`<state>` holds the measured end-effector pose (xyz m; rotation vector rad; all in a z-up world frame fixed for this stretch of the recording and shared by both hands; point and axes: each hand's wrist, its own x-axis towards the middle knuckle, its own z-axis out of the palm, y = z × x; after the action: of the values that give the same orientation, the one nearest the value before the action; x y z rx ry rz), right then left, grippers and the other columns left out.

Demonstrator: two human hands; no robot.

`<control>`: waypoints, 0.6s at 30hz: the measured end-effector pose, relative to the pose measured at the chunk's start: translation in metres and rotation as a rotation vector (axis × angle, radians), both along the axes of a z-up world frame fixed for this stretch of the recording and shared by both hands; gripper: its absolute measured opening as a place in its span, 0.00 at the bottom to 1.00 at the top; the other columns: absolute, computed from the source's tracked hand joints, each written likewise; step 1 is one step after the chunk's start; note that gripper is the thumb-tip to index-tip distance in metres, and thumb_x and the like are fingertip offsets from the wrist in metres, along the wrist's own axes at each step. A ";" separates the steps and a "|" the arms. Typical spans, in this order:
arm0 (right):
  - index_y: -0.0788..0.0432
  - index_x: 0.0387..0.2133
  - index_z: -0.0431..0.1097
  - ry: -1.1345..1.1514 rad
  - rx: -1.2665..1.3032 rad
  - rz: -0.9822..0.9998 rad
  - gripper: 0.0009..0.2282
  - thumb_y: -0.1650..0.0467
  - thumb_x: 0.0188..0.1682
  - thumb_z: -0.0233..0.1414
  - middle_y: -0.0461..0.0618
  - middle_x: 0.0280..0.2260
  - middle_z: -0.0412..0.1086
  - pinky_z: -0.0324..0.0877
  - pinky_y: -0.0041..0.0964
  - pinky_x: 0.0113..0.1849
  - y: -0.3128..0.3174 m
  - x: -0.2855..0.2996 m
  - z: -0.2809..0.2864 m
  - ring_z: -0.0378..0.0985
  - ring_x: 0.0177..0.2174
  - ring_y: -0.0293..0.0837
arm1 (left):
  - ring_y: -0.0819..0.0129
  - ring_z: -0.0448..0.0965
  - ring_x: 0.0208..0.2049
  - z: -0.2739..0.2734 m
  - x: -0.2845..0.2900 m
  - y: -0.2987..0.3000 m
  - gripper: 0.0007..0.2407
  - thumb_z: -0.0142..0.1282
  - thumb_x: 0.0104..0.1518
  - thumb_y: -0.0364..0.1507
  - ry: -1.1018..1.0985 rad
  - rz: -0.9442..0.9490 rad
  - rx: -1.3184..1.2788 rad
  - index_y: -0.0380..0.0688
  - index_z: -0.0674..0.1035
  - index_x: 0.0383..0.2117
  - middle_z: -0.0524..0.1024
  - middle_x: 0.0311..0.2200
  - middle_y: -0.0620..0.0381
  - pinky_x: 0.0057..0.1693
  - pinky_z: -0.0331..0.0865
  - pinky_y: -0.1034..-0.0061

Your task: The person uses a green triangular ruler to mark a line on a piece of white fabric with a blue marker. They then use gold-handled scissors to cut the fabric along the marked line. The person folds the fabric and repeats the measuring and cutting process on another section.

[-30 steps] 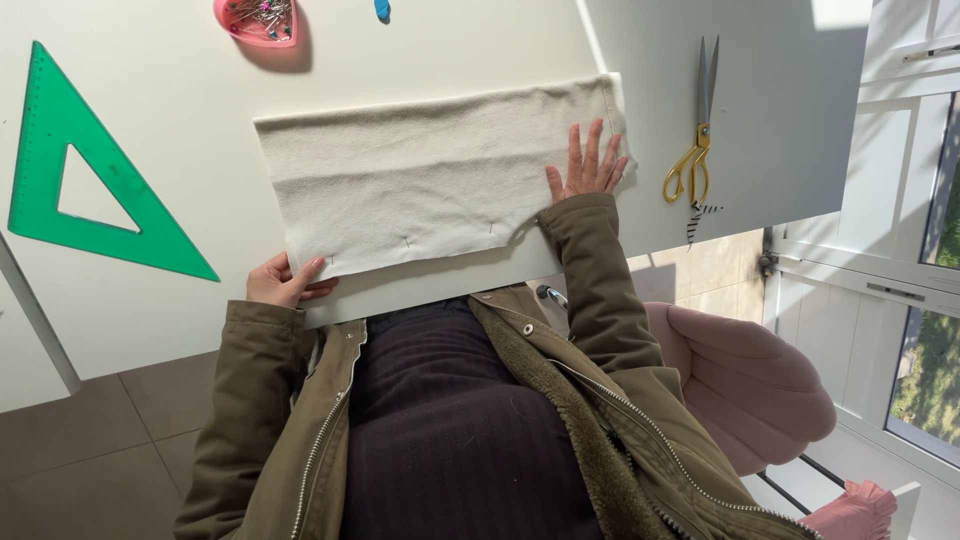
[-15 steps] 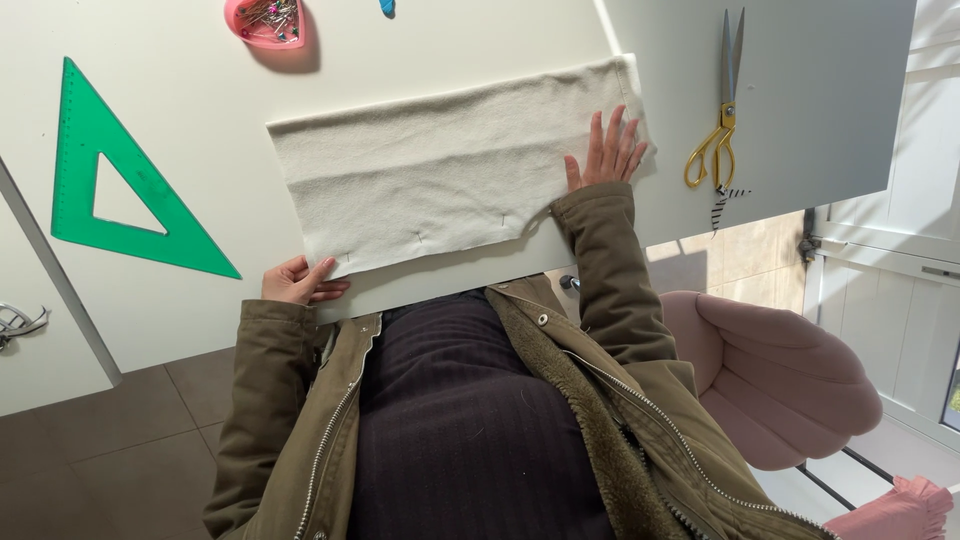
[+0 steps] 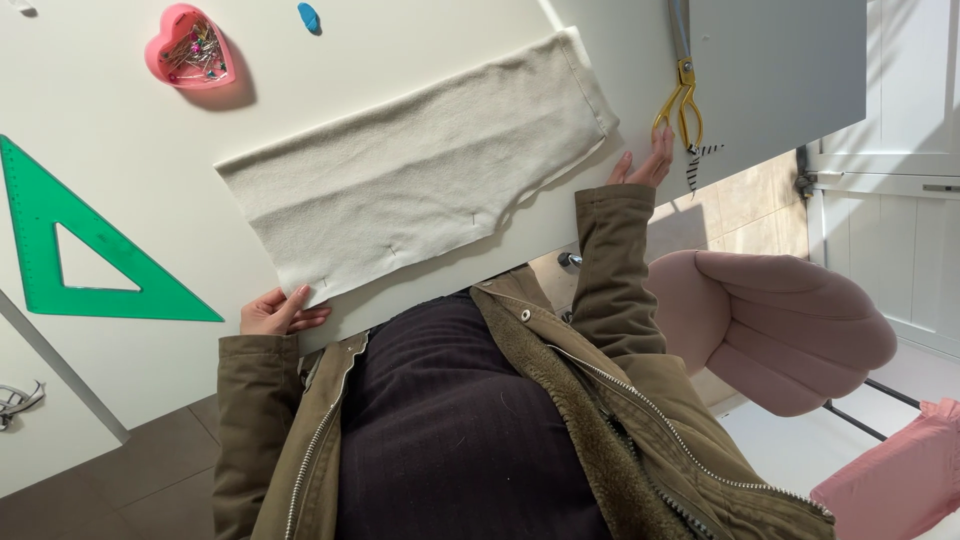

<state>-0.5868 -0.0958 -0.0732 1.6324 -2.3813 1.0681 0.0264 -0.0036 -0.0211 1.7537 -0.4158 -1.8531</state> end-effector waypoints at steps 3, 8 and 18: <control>0.62 0.63 0.57 0.019 0.066 0.013 0.25 0.78 0.50 0.50 0.59 0.66 0.55 0.55 0.55 0.66 0.001 0.001 0.000 0.58 0.65 0.59 | 0.53 0.86 0.35 -0.002 0.002 0.003 0.14 0.58 0.61 0.28 0.010 0.011 0.004 0.27 0.78 0.47 0.82 0.38 0.39 0.41 0.83 0.68; 0.63 0.61 0.60 0.019 0.125 0.038 0.24 0.78 0.49 0.51 0.60 0.66 0.57 0.54 0.55 0.65 0.000 0.011 0.014 0.58 0.64 0.60 | 0.54 0.86 0.35 -0.007 0.005 0.006 0.13 0.56 0.63 0.29 -0.017 0.047 0.015 0.28 0.78 0.47 0.82 0.38 0.40 0.41 0.83 0.69; 0.64 0.56 0.65 0.057 0.171 0.040 0.19 0.78 0.50 0.51 0.60 0.67 0.56 0.56 0.56 0.65 -0.001 0.006 0.011 0.58 0.63 0.60 | 0.54 0.85 0.47 -0.036 0.024 0.025 0.14 0.44 0.69 0.30 0.287 -0.108 -0.151 0.30 0.73 0.52 0.81 0.44 0.40 0.51 0.81 0.68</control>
<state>-0.5805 -0.0968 -0.0619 1.7442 -2.4745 0.8314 0.0503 0.0211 -0.0569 1.3651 -0.5298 -2.0537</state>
